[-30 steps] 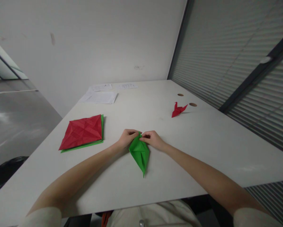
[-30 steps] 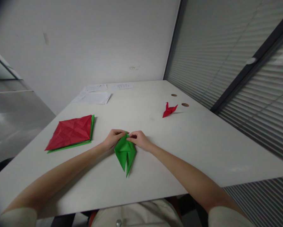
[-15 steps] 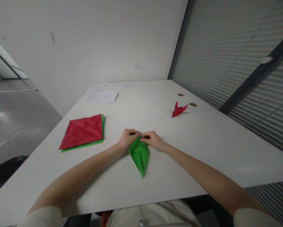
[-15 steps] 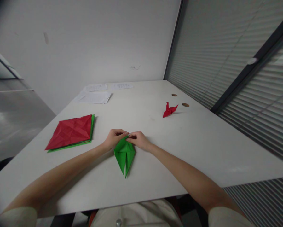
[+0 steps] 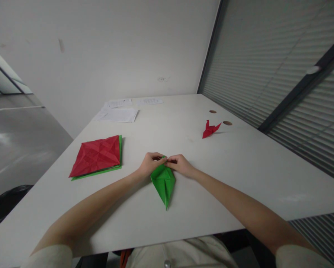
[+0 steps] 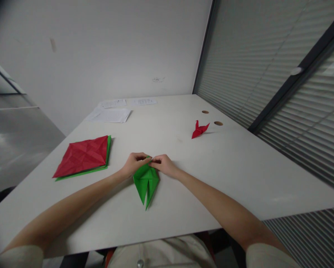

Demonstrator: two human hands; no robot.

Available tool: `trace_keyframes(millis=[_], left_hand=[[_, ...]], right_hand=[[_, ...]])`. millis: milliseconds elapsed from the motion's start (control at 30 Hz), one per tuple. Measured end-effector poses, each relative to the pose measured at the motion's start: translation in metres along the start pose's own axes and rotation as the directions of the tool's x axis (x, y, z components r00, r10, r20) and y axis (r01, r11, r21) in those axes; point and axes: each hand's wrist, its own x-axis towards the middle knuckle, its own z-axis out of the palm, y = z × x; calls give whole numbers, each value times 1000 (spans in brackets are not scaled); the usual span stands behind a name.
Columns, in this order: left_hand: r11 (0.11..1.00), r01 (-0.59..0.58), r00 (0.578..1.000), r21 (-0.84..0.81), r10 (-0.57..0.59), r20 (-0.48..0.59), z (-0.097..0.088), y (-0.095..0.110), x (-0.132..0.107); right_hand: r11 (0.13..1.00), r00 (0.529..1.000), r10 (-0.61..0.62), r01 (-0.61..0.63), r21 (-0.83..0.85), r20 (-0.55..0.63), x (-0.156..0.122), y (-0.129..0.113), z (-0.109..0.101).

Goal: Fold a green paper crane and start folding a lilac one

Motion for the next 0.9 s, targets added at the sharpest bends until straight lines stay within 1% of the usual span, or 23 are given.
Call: trace_keyframes(millis=[233, 500, 700, 900], left_hand=[[997, 40, 999, -70, -39, 3, 2, -1, 0], [990, 77, 997, -118, -77, 6, 3, -1, 0], [988, 81, 997, -129, -82, 1, 3, 2, -1], [974, 113, 993, -194, -115, 0, 2, 0, 0]], right_hand=[[998, 1000, -25, 25, -61, -5, 0, 1, 0], [997, 1000, -27, 28, -73, 7, 0, 2, -1], [994, 1000, -26, 26, -103, 4, 0, 2, -1], [995, 1000, -22, 23, -93, 13, -1, -3, -1]])
